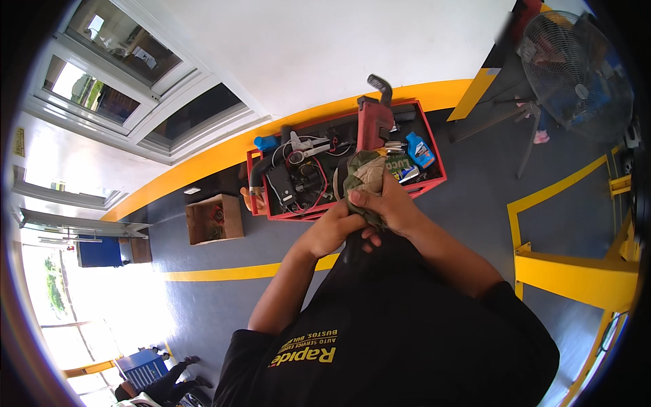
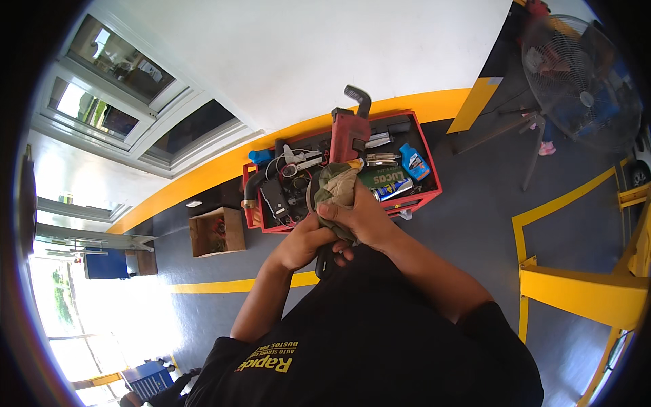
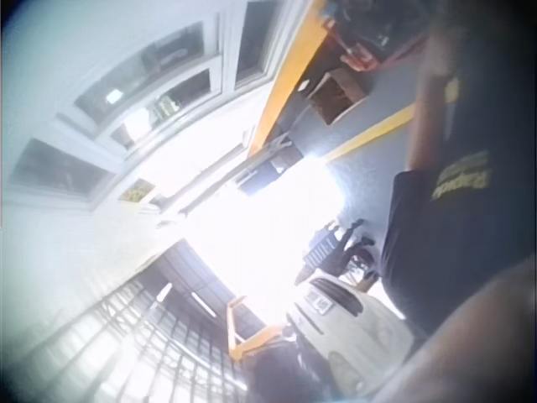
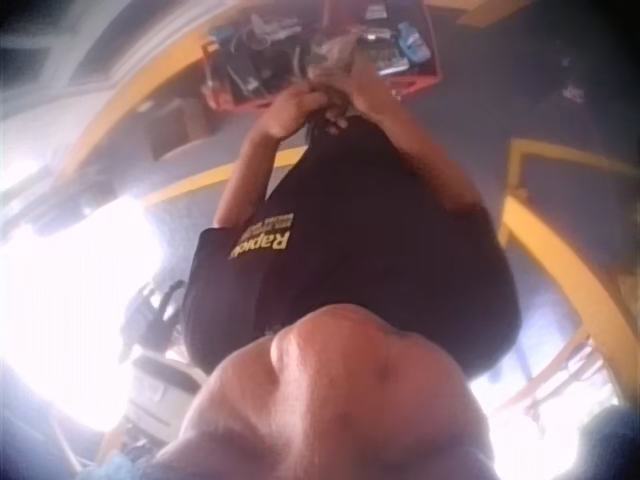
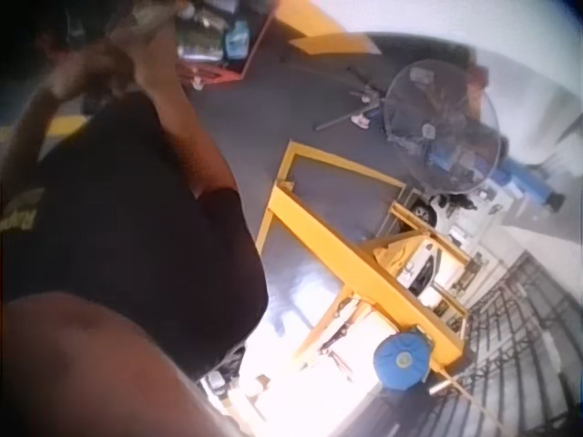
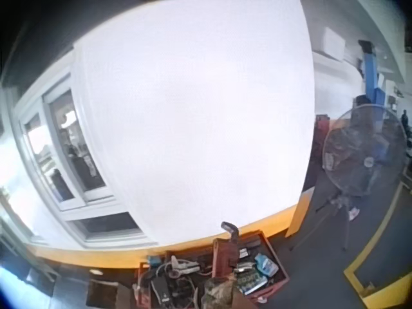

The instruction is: The person wipes several hand tools with a cloth, including a yellow hacksaw, a red pipe wrench, a silver torque wrench, and a silver caliper. Each tool is wiped and then placed into a red tool cart. A woman walks past in the background at one point.

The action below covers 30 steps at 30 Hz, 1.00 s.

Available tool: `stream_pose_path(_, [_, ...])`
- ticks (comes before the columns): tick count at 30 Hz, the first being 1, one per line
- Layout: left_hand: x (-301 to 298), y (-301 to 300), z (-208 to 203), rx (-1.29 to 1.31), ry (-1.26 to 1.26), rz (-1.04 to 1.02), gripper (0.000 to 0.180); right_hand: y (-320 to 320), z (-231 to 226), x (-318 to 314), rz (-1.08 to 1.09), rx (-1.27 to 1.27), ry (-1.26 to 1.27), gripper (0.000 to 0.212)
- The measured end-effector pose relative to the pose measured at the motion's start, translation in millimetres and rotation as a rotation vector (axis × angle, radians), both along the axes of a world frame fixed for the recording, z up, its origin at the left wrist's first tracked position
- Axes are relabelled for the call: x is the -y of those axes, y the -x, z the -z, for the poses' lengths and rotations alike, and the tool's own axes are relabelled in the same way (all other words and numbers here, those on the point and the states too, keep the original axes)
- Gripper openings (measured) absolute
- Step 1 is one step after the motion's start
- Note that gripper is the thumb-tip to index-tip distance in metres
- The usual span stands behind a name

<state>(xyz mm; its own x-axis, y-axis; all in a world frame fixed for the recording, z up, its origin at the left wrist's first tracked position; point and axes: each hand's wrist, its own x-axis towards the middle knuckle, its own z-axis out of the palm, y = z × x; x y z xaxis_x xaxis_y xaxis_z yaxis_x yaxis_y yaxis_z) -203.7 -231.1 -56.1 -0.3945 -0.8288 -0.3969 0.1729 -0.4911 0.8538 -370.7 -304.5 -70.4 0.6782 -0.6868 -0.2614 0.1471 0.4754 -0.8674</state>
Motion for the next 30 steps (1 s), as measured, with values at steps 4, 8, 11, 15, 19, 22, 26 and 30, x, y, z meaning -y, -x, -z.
stream_pose_path(4, [7,13,-11,0.032,0.139,-0.016,0.018,-4,-8,11,0.167,0.185,0.145,0.035])
stream_pose_path(8, [7,26,-22,0.038,0.27,-0.05,0.012,-10,-24,19,0.274,0.316,0.154,0.028])
stream_pose_path(11, [6,33,-21,-0.002,0.312,-0.116,0.012,-5,-30,24,0.297,0.348,0.158,0.027])
stream_pose_path(15, [5,30,-18,-0.039,0.267,-0.132,0.019,-2,-31,26,0.228,0.252,0.234,0.035])
stream_pose_path(19, [3,26,-22,-0.13,0.297,-0.2,0.021,13,-30,39,0.099,0.194,0.336,0.041])
stream_pose_path(22, [2,23,-16,-0.208,0.31,-0.226,0.023,24,-28,57,0.306,0.291,0.147,0.053])
stream_pose_path(26, [5,28,-15,-0.275,0.336,-0.2,0.022,18,-80,69,0.403,0.655,-0.019,0.053])
stream_pose_path(30, [10,39,-25,-0.126,0.39,-0.165,0.019,-13,-95,53,0.447,0.176,0.666,0.073])
